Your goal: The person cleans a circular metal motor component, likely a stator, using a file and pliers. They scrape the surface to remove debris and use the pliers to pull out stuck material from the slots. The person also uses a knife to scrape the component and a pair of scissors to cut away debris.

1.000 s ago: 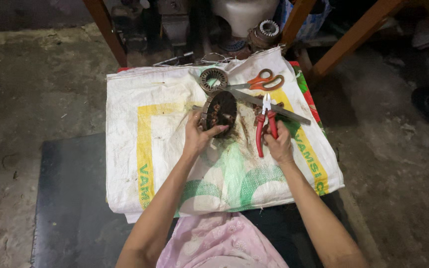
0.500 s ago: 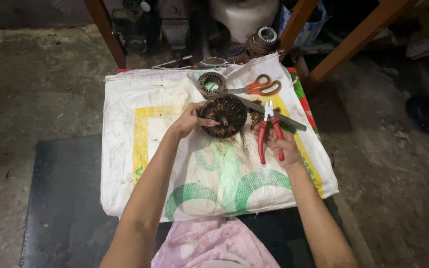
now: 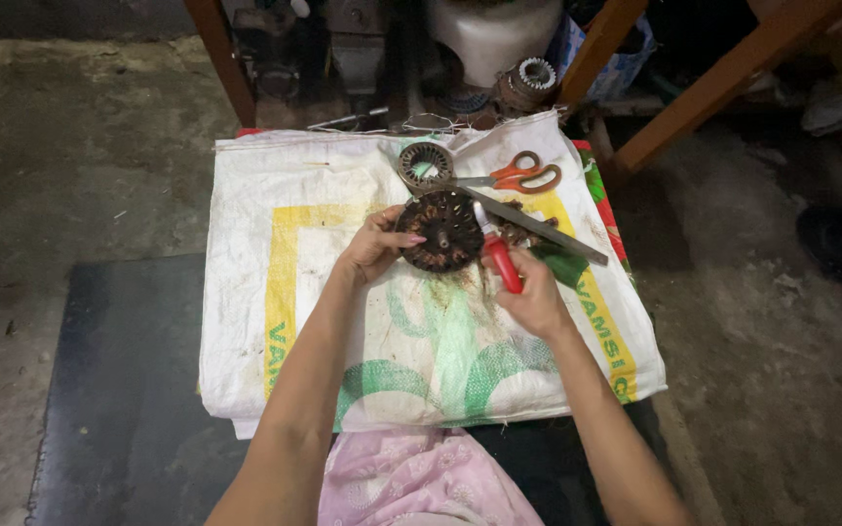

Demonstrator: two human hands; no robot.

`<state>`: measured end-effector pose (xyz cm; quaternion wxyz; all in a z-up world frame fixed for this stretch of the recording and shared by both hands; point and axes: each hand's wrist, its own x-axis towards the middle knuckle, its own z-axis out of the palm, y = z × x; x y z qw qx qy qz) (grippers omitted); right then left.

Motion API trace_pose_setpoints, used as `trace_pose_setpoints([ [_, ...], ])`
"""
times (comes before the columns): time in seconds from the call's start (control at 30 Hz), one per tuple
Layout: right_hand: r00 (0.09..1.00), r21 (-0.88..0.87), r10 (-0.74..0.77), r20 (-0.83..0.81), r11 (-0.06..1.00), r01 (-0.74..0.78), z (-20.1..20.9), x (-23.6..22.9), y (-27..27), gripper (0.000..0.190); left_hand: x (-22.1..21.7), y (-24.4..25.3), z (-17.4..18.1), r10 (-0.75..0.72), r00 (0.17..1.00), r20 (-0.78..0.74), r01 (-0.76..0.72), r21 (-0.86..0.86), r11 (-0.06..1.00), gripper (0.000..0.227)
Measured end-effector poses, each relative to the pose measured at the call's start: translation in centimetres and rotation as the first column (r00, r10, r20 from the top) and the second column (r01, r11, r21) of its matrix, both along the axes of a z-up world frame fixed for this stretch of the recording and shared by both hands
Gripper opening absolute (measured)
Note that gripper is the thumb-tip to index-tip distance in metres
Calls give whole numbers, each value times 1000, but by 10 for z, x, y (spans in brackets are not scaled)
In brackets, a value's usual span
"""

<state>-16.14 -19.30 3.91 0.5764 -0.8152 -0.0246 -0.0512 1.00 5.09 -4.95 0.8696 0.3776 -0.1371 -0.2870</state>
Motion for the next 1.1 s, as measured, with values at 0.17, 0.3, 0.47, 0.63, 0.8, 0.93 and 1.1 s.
trace_pose_setpoints([
  [0.17,971,-651,-70,229,731,206,16,-18,21,42,2,1,-3,-36,999,-22,36,-19,999,51],
  [0.3,960,-765,-63,272,591,255,17,-15,37,53,5,2,-6,-64,998,4,64,-72,995,47],
  [0.47,960,-839,-34,277,479,259,12,-13,46,58,9,2,-13,-72,997,-6,71,-100,992,47],
  [0.63,957,-818,-48,287,507,271,6,-9,53,57,12,3,-16,-89,996,-10,87,-122,989,46],
  [0.8,949,-784,-28,313,557,275,5,-10,55,54,11,3,-12,-100,995,-27,96,-124,988,46],
  [0.93,959,-791,-30,282,557,251,4,-9,55,56,8,5,-8,-92,995,-25,88,-109,990,46],
  [1.1,961,-817,-49,273,515,258,3,-7,59,57,6,4,-5,-99,995,-27,94,-124,988,45],
])
